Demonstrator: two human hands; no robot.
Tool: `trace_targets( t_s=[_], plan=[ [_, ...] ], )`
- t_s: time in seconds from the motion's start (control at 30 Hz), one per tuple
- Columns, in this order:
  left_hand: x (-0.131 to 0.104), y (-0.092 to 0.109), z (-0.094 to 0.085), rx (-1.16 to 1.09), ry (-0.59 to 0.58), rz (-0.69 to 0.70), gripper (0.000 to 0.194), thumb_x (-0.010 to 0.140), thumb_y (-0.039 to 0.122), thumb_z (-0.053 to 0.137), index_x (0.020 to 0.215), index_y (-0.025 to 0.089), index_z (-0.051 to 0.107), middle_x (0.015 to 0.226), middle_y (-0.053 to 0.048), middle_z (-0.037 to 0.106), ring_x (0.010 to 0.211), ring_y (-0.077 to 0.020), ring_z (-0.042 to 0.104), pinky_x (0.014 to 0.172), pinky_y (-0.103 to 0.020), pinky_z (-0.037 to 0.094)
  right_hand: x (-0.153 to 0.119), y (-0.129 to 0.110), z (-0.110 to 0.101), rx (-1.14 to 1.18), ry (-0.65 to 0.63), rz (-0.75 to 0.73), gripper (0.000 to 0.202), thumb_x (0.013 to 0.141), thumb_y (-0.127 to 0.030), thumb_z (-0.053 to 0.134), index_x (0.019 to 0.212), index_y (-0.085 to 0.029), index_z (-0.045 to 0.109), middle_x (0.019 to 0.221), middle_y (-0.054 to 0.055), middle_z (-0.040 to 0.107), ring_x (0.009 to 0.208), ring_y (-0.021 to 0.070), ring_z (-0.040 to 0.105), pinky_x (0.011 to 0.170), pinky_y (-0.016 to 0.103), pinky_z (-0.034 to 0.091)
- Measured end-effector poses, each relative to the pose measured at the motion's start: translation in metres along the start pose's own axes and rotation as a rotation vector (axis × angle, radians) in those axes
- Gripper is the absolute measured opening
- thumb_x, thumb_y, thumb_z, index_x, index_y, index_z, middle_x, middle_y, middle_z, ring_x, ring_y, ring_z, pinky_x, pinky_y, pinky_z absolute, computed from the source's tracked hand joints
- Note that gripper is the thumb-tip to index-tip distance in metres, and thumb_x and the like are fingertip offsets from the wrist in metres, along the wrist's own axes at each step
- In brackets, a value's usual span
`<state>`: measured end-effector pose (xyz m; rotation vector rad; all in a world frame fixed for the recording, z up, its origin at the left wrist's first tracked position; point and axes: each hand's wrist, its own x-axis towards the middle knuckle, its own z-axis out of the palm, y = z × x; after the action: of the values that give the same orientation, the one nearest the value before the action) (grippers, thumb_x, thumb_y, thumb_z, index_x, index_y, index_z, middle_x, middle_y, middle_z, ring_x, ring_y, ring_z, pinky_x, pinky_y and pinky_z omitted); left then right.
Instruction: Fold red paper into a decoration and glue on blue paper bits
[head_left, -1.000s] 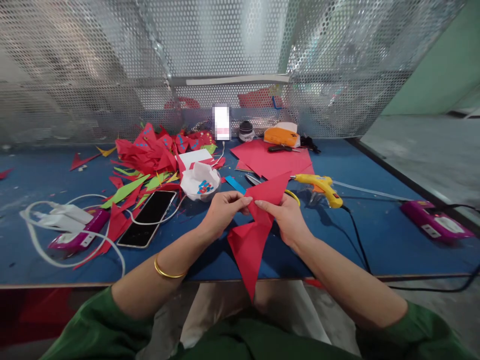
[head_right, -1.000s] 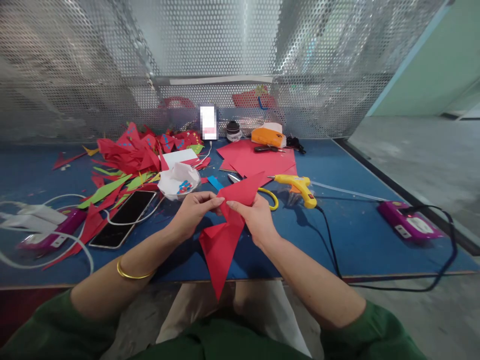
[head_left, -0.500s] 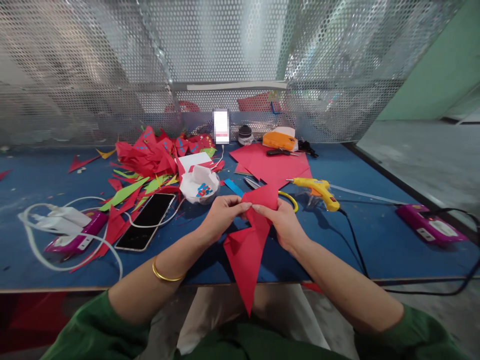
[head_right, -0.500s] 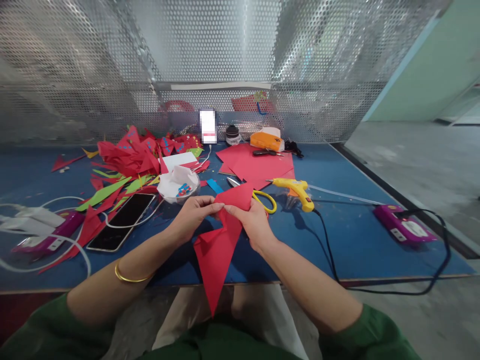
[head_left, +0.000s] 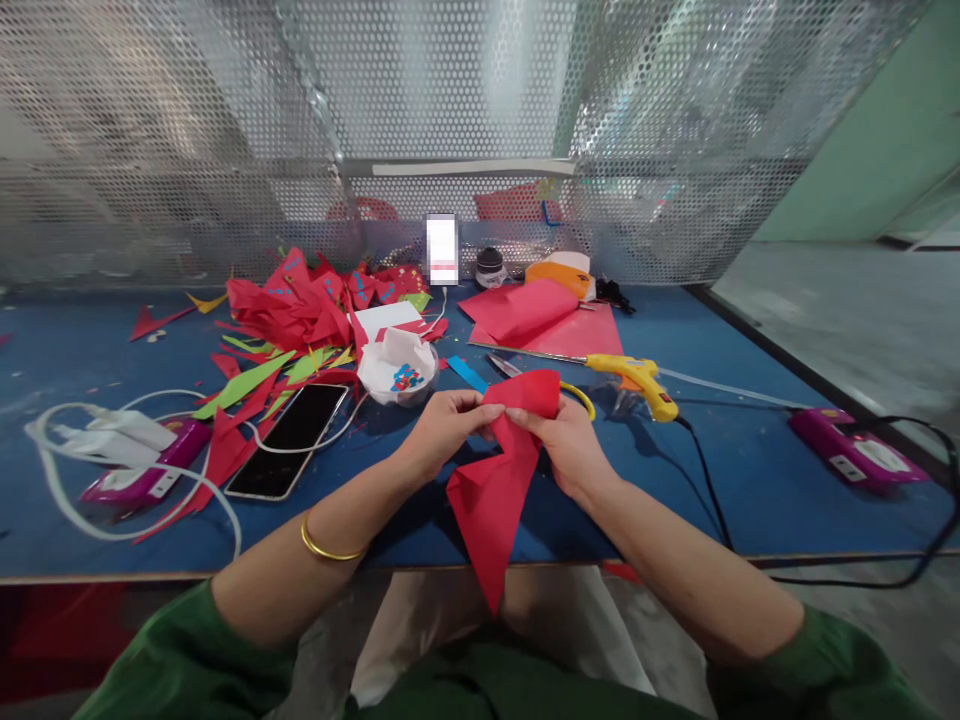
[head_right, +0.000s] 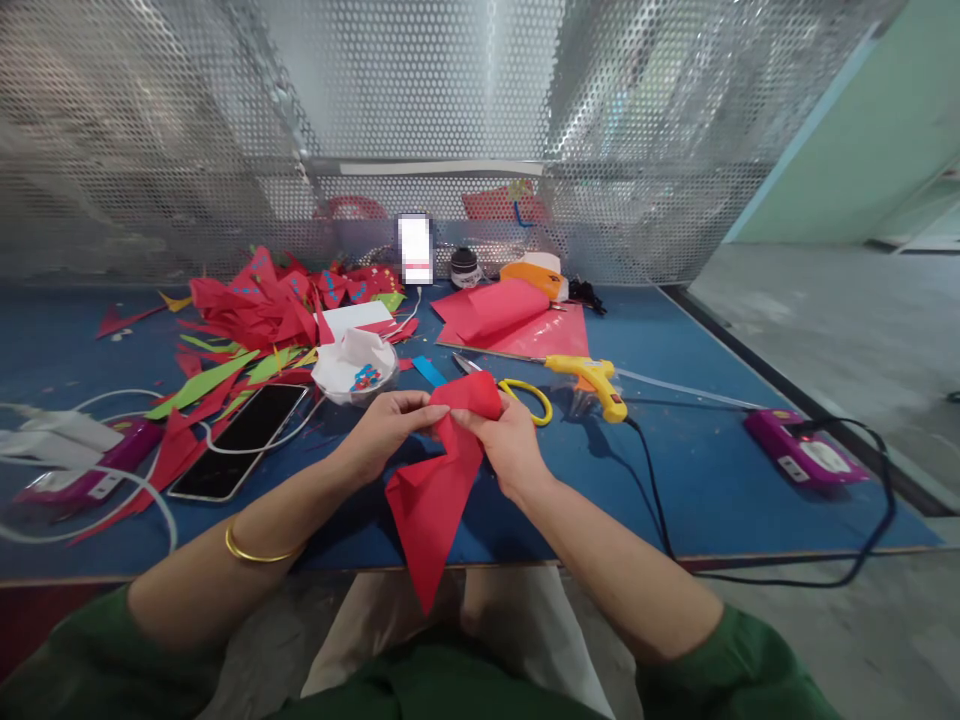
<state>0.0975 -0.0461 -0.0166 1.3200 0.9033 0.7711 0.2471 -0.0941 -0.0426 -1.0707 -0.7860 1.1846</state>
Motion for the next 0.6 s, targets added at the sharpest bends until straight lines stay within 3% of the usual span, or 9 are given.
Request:
trace_targets(
  t_s=[0.33, 0.6],
  plan=[
    [0.0015, -0.0049, -0.0005, -0.022, -0.060, 0.011, 0.029, 0.066, 0.041, 0.080, 0.070, 0.013, 0.074, 0.063, -0.002, 0.068, 0.059, -0.0109, 0.056, 0.063, -0.024, 0.047, 0.0002, 0.0008, -0.0003, 0.060, -0.022, 0.039, 0.033, 0.060, -0.040, 0.087, 0.083, -0.020, 0.075, 0.079, 0.002, 0.077, 0.068, 0.0193, 0.069, 0.071, 0.035, 0.056],
    [0.0008, -0.0045, -0.0023, 0.036, -0.005, 0.016, 0.020, 0.070, 0.034, 0.074, 0.067, 0.014, 0.073, 0.061, -0.002, 0.066, 0.057, -0.0113, 0.055, 0.063, -0.025, 0.045, 0.0009, -0.0006, -0.0009, 0.068, 0.044, -0.002, 0.032, 0.059, -0.038, 0.087, 0.084, -0.021, 0.075, 0.089, 0.002, 0.079, 0.080, 0.0213, 0.070, 0.082, 0.038, 0.056]
  ],
)
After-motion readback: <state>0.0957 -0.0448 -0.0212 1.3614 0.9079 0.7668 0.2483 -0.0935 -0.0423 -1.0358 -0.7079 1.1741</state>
